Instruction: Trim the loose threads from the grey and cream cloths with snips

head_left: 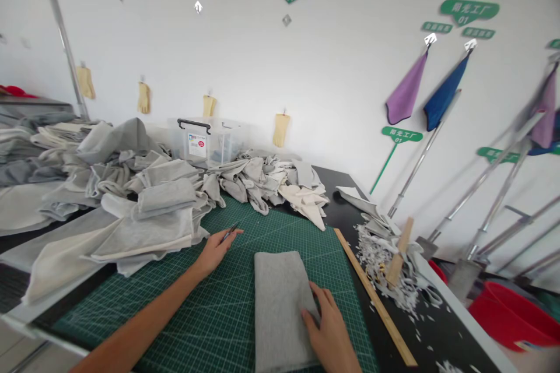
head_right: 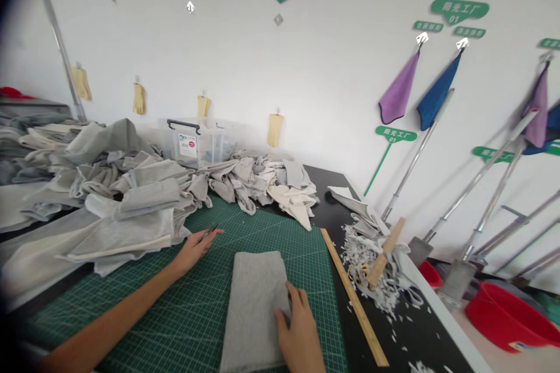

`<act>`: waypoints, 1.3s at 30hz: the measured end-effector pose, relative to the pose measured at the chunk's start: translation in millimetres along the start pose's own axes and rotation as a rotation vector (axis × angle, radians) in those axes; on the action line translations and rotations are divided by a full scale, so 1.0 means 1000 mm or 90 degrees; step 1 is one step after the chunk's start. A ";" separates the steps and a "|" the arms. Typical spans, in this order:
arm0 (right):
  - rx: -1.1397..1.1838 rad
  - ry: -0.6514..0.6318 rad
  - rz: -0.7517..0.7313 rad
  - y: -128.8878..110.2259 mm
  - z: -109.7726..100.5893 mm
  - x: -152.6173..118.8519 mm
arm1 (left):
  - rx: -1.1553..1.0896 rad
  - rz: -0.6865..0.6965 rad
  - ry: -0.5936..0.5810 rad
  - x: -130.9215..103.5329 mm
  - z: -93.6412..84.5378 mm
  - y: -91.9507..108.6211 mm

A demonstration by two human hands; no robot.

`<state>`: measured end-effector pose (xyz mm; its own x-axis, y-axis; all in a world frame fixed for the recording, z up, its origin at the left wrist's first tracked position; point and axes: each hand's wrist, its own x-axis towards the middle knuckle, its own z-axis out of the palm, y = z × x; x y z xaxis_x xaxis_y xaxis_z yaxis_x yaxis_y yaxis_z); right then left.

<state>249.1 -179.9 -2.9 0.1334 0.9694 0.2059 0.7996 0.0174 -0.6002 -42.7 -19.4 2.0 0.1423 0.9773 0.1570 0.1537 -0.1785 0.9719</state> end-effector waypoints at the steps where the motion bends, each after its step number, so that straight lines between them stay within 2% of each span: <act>1: -0.022 -0.003 -0.011 -0.006 0.003 -0.001 | 0.010 0.003 -0.002 -0.003 0.000 0.003; 5: -0.111 -0.034 -0.033 -0.019 0.002 -0.005 | 0.041 0.022 -0.025 -0.016 0.004 0.012; 7: -0.161 -0.028 -0.034 -0.018 -0.008 -0.005 | 0.050 0.028 -0.049 -0.023 0.006 0.016; 9: -0.183 0.015 -0.035 -0.015 -0.024 -0.004 | 0.053 0.028 -0.081 -0.027 0.009 0.019; 12: -0.108 0.076 -0.037 -0.014 -0.047 0.002 | 0.052 0.017 -0.131 -0.033 0.019 0.029; 15: 0.056 0.083 -0.030 -0.020 -0.054 0.009 | 0.078 0.050 -0.173 -0.042 0.037 0.048; 18: 0.238 0.038 0.011 -0.029 -0.041 0.017 | 0.107 0.141 -0.215 -0.053 0.059 0.067; 20: 0.370 -0.010 0.042 -0.036 -0.025 0.024 | 0.095 0.160 -0.246 -0.056 0.071 0.071; 24: 0.578 -0.072 0.109 -0.056 0.004 0.037 | -0.036 0.107 -0.279 -0.048 0.087 0.058; 28: 0.644 -0.117 0.123 -0.075 0.020 0.047 | -0.098 0.047 -0.271 -0.043 0.092 0.041; 34: 0.651 -0.042 0.090 -0.073 0.032 0.058 | -0.117 0.014 -0.278 -0.043 0.091 0.043; 39: 0.812 -0.030 0.118 -0.060 0.033 0.063 | -0.112 0.036 -0.323 -0.033 0.098 0.052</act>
<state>190.5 -112.1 20.5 0.1408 0.9896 0.0289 -0.3530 0.0774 -0.9324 56.6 -72.7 30.3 0.6070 0.7809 0.1472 -0.0277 -0.1644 0.9860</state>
